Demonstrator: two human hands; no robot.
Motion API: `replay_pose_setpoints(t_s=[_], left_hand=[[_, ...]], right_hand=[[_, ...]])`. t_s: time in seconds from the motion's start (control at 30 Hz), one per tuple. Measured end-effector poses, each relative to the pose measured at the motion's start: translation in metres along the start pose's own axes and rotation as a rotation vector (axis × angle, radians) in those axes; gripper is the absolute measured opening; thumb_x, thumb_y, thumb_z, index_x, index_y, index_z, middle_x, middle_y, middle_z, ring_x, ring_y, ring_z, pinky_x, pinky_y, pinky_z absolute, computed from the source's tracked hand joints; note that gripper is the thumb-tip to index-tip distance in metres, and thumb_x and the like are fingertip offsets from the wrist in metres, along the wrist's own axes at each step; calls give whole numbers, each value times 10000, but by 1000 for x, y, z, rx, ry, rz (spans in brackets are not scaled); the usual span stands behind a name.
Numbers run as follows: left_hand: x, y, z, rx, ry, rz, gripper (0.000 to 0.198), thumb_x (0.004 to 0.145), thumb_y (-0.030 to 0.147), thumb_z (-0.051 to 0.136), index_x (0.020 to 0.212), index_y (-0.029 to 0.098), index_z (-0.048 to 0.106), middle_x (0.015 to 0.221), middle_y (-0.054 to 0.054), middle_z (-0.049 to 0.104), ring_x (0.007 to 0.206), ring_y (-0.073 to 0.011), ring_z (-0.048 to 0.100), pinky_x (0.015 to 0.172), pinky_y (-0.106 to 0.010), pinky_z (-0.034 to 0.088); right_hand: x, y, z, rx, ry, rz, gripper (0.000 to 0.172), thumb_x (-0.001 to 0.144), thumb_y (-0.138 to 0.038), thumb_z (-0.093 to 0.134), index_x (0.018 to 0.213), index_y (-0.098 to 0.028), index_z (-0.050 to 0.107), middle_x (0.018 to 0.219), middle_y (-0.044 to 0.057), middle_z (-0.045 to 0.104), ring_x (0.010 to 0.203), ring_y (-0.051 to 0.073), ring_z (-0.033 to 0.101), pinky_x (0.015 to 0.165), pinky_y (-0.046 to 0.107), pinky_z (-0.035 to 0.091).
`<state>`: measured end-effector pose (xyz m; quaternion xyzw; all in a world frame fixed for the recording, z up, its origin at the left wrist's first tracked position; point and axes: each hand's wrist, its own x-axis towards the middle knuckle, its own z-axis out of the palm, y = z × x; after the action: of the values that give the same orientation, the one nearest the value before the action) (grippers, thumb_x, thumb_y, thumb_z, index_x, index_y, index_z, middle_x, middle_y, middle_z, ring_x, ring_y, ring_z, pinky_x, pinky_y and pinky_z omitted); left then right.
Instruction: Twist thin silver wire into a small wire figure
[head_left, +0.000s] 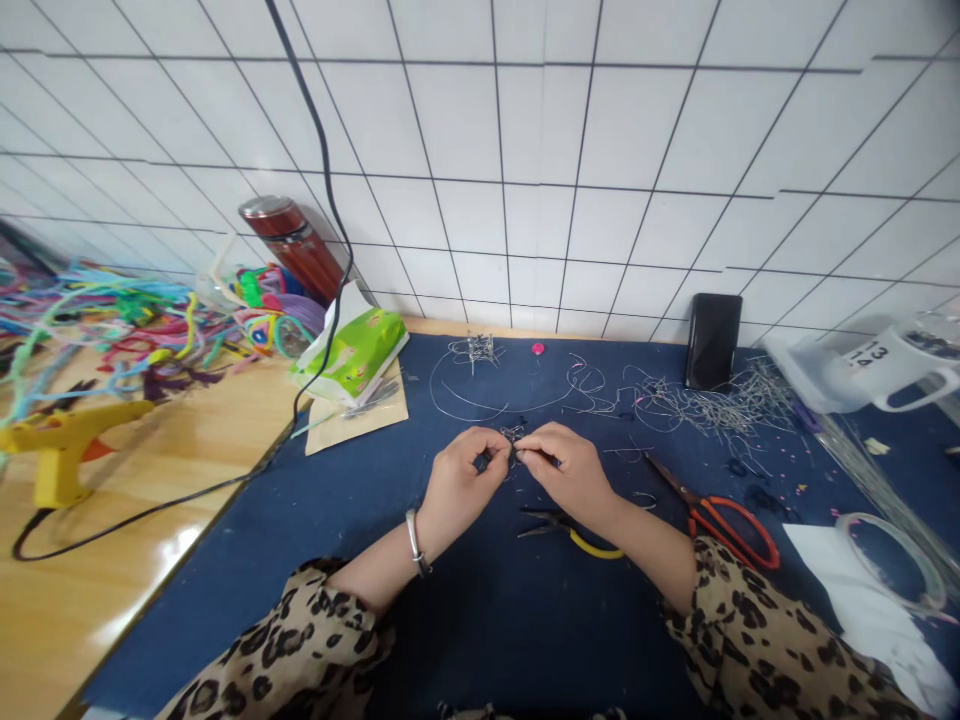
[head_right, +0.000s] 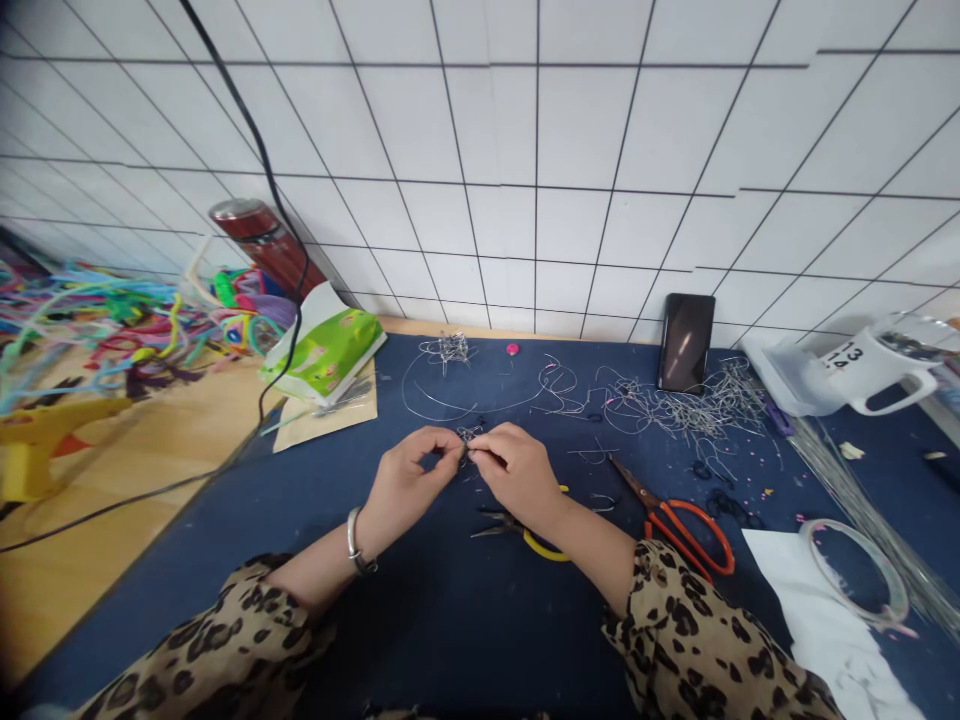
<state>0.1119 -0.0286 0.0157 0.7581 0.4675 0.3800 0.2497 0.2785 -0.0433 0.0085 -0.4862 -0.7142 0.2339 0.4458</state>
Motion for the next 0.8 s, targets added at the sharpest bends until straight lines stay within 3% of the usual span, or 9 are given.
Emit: replay_pose_setpoints(t_s=[0.23, 0.47, 0.63, 0.8], left_hand=[[-2, 1, 1, 49, 3, 82, 124, 757, 85, 514, 755, 178, 596, 788, -15, 627, 765, -140, 573, 745, -274, 453], [-3, 0, 3, 94, 18, 137, 120, 753, 83, 512, 752, 178, 586, 788, -26, 626, 779, -154, 573, 757, -295, 459], [-1, 0, 2, 64, 44, 60, 116, 749, 84, 512, 750, 174, 585, 756, -11, 615, 722, -133, 565, 696, -265, 458], [-1, 0, 1, 51, 38, 31, 112, 749, 88, 510, 739, 170, 586, 745, -2, 610, 700, -120, 555, 683, -252, 449]], right_hand=[[-2, 3, -2, -150, 6, -61, 171, 832, -174, 517, 893, -202, 675, 846, 43, 634, 811, 141, 593, 770, 259, 468], [-9, -9, 0, -208, -45, -60, 234, 788, -88, 458, 898, -198, 634, 846, 51, 615, 799, 156, 573, 748, 266, 451], [-7, -16, -1, 22, -70, 80, 209, 738, -105, 499, 846, -207, 646, 745, 9, 592, 666, 122, 535, 651, 241, 437], [0, -14, -8, 483, -183, 397, 252, 753, -127, 437, 850, -178, 665, 579, -34, 520, 478, 79, 479, 505, 212, 415]])
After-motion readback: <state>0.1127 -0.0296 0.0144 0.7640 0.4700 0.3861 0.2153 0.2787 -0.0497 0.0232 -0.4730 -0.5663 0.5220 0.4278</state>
